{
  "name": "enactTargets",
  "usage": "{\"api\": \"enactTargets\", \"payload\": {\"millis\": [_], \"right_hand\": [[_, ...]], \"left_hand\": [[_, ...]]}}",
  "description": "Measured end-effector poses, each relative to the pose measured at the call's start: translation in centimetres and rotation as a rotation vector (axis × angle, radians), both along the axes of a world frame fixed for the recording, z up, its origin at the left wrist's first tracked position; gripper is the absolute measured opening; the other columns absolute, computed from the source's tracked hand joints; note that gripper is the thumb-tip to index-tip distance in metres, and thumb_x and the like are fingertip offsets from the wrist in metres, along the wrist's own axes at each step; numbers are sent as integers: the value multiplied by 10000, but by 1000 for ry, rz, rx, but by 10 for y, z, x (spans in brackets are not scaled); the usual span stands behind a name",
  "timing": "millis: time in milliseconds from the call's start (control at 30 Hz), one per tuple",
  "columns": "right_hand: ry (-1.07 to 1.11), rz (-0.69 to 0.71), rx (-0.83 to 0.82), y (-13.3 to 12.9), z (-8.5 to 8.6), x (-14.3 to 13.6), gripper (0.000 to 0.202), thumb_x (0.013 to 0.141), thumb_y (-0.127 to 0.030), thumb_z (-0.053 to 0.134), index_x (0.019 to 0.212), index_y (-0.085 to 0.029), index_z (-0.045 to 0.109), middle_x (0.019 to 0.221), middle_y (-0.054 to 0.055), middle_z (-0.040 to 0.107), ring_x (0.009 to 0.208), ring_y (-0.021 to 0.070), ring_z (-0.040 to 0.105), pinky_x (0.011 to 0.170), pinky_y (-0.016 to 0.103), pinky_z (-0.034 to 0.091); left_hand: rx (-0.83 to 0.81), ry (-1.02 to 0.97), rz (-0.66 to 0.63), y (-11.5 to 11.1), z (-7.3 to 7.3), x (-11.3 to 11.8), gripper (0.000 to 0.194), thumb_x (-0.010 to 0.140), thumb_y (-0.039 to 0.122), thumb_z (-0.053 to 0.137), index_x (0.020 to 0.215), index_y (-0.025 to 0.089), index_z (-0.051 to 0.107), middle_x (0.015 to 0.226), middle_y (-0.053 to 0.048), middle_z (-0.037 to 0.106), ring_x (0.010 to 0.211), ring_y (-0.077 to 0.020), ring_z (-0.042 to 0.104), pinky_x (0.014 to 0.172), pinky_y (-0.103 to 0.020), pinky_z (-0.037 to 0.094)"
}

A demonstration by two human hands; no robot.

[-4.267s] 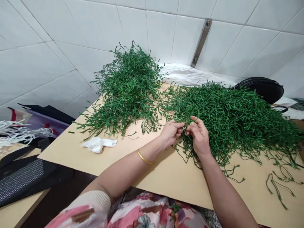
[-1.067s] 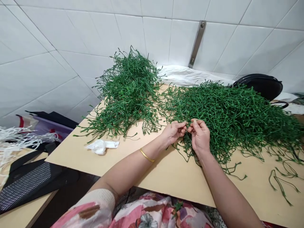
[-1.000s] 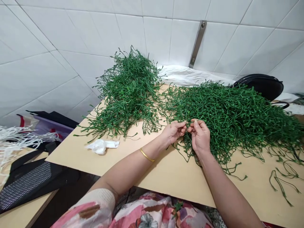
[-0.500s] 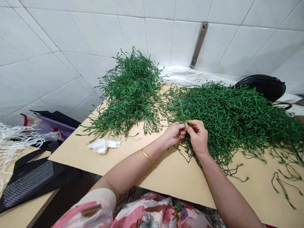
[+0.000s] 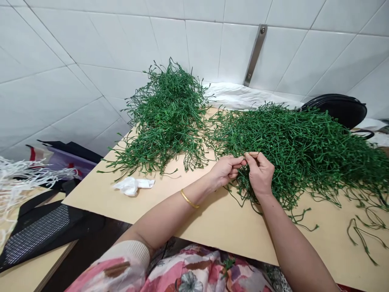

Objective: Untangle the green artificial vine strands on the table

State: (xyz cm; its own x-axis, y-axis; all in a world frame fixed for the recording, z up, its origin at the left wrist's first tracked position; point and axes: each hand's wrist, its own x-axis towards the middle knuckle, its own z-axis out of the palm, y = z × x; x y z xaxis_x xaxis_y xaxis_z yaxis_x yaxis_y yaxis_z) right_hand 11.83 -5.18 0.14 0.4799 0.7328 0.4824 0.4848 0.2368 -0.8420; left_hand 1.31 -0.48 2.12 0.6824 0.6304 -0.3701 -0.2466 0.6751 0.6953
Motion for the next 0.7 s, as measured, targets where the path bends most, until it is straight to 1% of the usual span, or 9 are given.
{"api": "enactTargets", "payload": {"millis": [167,300,367,400,500,567,633,700], "right_hand": [[416,124,66,6,5,-2,146,710,-297,625,655,-176,566,605,-39,542,562,89,487,588,239,406],[623,191,51,8,8,-6,172,685,-313,640,654,-181,534,612,-44,518,548,79,476,586,237,410],[631,170,57,7,8,-8,170,697,-320,626,673,-184,526,619,-46,510,546,77,467,586,235,410],[594,141,62,7,7,-9,162,709,-320,616,689,-187,527,630,-44,513,555,78,469,592,235,411],[385,41,74,4,6,-13,128,741,-308,592,730,-190,546,705,-26,544,629,90,496,654,244,421],[342,19,85,3,6,-16,118,742,-301,591,739,-188,558,747,-13,563,676,98,512,687,251,422],[467,38,93,2,7,-20,131,721,-306,608,728,-186,553,755,-10,570,688,99,519,680,250,424],[673,85,79,2,9,-22,167,684,-315,635,710,-186,531,741,-18,564,660,90,513,649,241,421]], "left_hand": [[-1,-66,-25,1,-1,0,177,700,193,599,573,78,556,420,96,227,324,12,140,336,-147,80],[2,-121,-30,0,-1,1,164,687,179,617,571,77,562,429,90,245,338,13,147,334,-138,118],[-4,-131,-10,-1,-2,2,170,697,183,612,576,75,562,431,87,254,338,13,157,334,-133,133],[-14,-133,3,-2,-3,3,172,704,186,607,582,74,562,433,86,257,337,13,161,333,-132,137],[-89,-147,17,-4,-3,5,178,739,185,569,605,68,560,440,83,264,330,9,174,323,-129,144],[-167,-171,7,-4,-3,5,189,770,179,525,619,70,554,447,77,281,326,3,190,318,-129,158],[-234,-202,2,-5,-3,5,196,793,172,487,635,75,551,452,70,299,324,-1,203,316,-128,177],[-259,-226,9,-6,-4,5,194,801,166,472,648,76,553,455,65,319,326,-2,204,315,-125,186]]}}
